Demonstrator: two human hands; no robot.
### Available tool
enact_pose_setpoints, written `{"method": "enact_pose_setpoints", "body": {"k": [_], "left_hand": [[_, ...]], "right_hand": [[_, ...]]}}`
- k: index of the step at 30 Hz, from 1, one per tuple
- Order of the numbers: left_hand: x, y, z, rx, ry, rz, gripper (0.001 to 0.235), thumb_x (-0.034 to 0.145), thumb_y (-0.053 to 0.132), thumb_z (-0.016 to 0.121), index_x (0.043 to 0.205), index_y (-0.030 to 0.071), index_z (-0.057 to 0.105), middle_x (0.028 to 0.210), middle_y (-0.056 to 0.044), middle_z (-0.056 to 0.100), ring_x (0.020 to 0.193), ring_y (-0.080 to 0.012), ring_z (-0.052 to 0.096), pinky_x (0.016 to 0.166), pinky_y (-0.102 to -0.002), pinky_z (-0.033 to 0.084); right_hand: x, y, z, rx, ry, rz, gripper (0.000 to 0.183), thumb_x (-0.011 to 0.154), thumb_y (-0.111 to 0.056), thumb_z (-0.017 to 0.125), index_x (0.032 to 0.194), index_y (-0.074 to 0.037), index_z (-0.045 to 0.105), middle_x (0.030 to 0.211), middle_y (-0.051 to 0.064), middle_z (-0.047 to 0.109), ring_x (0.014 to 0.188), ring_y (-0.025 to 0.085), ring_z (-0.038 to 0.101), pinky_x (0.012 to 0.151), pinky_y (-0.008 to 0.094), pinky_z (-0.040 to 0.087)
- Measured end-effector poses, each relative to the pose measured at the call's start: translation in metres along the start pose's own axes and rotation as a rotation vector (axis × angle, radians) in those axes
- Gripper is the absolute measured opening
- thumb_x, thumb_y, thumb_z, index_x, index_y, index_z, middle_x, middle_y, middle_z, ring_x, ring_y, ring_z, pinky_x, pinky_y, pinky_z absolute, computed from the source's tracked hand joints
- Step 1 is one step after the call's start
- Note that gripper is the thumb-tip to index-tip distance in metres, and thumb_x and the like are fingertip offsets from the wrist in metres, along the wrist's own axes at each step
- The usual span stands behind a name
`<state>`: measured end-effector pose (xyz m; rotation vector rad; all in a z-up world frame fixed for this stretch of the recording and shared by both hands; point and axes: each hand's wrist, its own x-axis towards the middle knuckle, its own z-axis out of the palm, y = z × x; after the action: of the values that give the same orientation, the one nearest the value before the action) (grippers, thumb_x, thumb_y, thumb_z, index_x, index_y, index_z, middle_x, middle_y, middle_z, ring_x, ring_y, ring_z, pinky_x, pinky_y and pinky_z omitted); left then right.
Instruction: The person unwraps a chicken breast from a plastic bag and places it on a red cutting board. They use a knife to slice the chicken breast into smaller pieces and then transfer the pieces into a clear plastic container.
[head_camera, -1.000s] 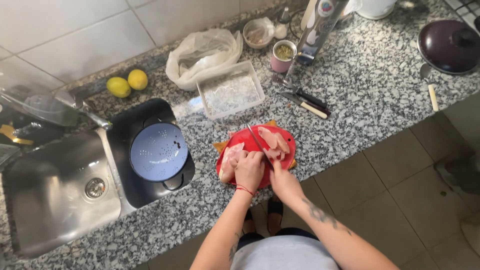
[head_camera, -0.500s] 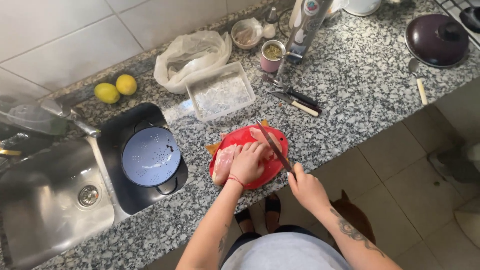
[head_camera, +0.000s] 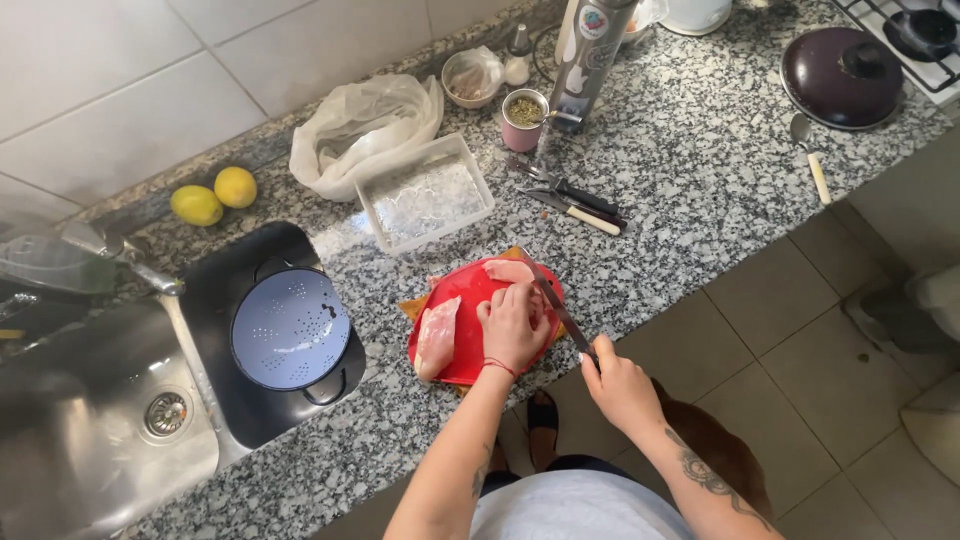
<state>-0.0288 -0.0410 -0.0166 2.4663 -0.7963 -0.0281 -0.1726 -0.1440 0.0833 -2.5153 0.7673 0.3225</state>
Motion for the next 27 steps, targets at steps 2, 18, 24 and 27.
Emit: {"method": "enact_pose_setpoints", "body": {"k": [2, 18, 24, 27], "left_hand": [[0.001, -0.002, 0.001, -0.008, -0.03, -0.019, 0.042, 0.067, 0.03, 0.059, 0.107, 0.023, 0.047, 0.101, 0.003, 0.055, 0.106, -0.016, 0.049, 0.089, -0.042, 0.036], [0.003, -0.008, 0.011, 0.049, 0.025, -0.092, 0.023, 0.075, 0.03, 0.057, 0.097, 0.029, 0.051, 0.091, 0.009, 0.055, 0.1, -0.0124, 0.049, 0.089, -0.041, 0.034], [-0.019, -0.023, -0.024, -0.009, 0.159, 0.082, 0.022, 0.062, 0.019, 0.058, 0.083, 0.026, 0.059, 0.101, 0.007, 0.056, 0.102, -0.0204, 0.052, 0.084, -0.039, 0.044], [-0.037, -0.02, -0.029, -0.197, 0.264, -0.051, 0.061, 0.057, -0.004, 0.051, 0.118, 0.007, 0.048, 0.118, -0.016, 0.046, 0.114, -0.0387, 0.047, 0.098, -0.045, 0.041]], "right_hand": [[0.0, -0.002, -0.003, 0.002, -0.012, 0.007, 0.026, 0.092, -0.039, 0.042, 0.102, -0.015, 0.046, 0.081, 0.021, 0.069, 0.078, 0.039, 0.068, 0.069, 0.049, 0.056], [-0.003, 0.017, -0.006, -0.024, -0.068, -0.038, 0.029, 0.092, -0.04, 0.041, 0.108, -0.017, 0.048, 0.093, 0.016, 0.07, 0.083, 0.039, 0.068, 0.073, 0.05, 0.056], [0.006, 0.027, -0.007, -0.133, -0.085, -0.108, 0.031, 0.093, -0.045, 0.038, 0.113, -0.024, 0.048, 0.1, 0.008, 0.069, 0.085, 0.035, 0.068, 0.077, 0.047, 0.056], [0.014, 0.034, 0.0, -0.217, -0.055, -0.164, 0.031, 0.093, -0.044, 0.039, 0.114, -0.025, 0.049, 0.1, 0.006, 0.068, 0.085, 0.034, 0.068, 0.076, 0.046, 0.057]]}}
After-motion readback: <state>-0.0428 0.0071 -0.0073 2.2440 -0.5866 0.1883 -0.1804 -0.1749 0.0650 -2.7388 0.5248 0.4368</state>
